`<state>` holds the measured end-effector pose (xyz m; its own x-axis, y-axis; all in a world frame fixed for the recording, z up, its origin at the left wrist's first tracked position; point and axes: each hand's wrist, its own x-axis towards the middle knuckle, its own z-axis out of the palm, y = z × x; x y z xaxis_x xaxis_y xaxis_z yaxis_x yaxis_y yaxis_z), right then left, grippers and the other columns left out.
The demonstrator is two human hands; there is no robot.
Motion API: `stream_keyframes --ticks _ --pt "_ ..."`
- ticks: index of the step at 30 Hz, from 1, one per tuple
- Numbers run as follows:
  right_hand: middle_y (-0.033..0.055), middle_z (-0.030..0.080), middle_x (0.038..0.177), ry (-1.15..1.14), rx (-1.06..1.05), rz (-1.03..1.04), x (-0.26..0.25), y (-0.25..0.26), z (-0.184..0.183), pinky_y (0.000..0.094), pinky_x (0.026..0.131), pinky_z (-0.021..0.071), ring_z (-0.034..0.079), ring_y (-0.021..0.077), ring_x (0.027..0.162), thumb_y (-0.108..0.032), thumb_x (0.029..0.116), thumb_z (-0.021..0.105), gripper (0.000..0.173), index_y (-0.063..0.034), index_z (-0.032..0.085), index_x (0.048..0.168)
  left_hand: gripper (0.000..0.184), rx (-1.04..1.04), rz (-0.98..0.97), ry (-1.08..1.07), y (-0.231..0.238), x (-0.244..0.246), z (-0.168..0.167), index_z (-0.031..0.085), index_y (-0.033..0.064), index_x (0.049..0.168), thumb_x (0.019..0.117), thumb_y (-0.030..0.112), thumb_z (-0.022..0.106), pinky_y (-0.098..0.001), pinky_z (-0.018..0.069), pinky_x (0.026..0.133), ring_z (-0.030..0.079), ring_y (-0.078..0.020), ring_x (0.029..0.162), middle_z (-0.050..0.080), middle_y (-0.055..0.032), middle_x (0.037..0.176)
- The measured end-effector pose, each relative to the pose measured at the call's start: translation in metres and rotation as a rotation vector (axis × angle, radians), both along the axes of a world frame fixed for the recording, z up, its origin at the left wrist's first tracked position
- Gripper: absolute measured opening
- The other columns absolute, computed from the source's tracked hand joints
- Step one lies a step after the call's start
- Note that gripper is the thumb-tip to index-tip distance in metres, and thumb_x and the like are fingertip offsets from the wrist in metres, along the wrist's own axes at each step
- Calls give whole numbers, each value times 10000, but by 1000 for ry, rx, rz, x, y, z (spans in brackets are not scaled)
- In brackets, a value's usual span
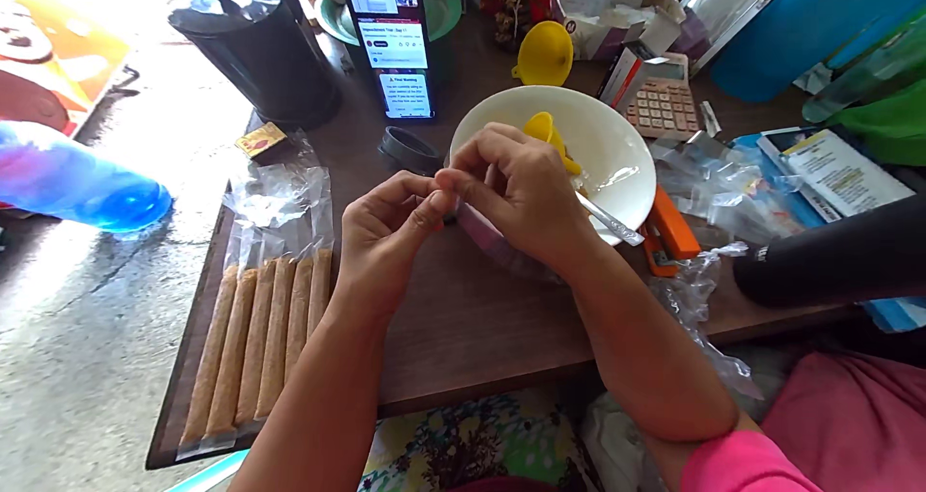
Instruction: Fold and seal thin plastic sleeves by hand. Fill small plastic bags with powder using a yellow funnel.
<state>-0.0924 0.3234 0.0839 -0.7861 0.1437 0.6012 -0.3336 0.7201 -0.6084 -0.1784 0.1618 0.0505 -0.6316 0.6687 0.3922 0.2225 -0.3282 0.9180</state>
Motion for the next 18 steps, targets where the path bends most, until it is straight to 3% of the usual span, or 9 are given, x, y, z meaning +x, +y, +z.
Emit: stream_keyframes --ticks 4,7,11,15,18 --pt "37 609 819 35 -74 181 1 -1 4 152 579 439 526 19 661 -136 974 675 158 6 704 911 67 31 -22 7 -1 -2 0 718 206 1006 988 178 660 -163 547 787 643 1 845 682 119 944" --pt "29 634 835 -35 -71 34 2 -1 2 223 591 458 550 59 658 -180 978 677 160 -33 716 926 57 13 -14 -1 0 0 0 707 187 997 996 171 653 -164 543 765 634 -9 815 671 102 920" --pt "34 622 841 -21 -156 170 3 -3 5 131 581 452 539 4 664 -127 972 680 142 2 698 916 69 21 -24 7 -1 -1 1 718 208 1004 992 183 655 -160 544 780 634 5 839 669 120 936" --pt "28 638 848 -50 -77 22 2 -3 2 213 580 449 545 53 653 -174 977 678 148 -38 715 933 68 -9 -5 -10 0 1 0 702 189 1000 998 157 642 -163 546 763 640 -5 817 682 103 929" --pt "35 624 836 -18 -100 130 3 -3 5 157 581 450 538 24 658 -145 971 685 148 -8 707 921 95 10 -23 -8 -1 0 0 713 195 1004 988 134 642 -163 550 786 645 -2 846 683 109 942"
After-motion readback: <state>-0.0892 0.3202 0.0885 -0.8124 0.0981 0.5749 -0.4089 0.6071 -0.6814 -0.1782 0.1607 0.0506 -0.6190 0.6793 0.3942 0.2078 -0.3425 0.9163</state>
